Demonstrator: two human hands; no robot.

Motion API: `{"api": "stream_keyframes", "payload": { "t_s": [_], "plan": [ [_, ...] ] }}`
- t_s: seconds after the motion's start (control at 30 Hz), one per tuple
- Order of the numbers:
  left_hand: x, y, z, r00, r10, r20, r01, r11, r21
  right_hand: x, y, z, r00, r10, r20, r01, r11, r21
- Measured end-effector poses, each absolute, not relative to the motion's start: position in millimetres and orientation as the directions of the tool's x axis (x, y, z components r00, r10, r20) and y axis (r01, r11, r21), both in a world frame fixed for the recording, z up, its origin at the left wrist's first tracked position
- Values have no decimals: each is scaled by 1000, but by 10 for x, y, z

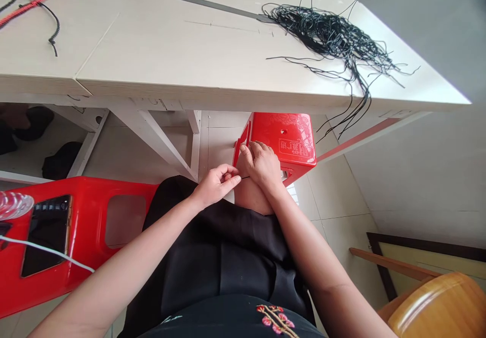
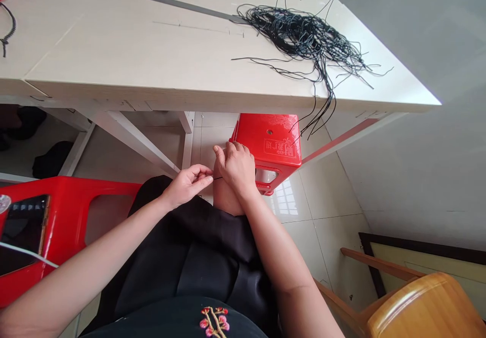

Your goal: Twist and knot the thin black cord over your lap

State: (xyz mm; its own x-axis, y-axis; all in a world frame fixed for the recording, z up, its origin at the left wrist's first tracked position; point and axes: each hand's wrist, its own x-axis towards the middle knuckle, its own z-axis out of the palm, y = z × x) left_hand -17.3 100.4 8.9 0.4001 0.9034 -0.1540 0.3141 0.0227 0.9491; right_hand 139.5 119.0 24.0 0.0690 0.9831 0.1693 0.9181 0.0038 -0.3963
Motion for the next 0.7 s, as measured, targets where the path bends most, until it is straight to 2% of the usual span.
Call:
{"api": "stream_keyframes", "payload": {
  "t_s": [0.33, 0.57, 0.7],
  "plan": [
    [-186, 1019, 56, 408, 898, -165, 362, 6, 932, 1391, 1198, 240, 67, 984, 165, 911, 7, -413],
    [-192, 1060, 134, 452, 885, -115, 436, -106, 894, 1395, 1211, 234, 74, 985, 158, 904, 1, -428],
    [-186, 1068, 169, 446, 880, -163, 441, -58, 896, 1399, 1209, 223, 80, 983, 166, 905, -1, -426]
  ]
}}
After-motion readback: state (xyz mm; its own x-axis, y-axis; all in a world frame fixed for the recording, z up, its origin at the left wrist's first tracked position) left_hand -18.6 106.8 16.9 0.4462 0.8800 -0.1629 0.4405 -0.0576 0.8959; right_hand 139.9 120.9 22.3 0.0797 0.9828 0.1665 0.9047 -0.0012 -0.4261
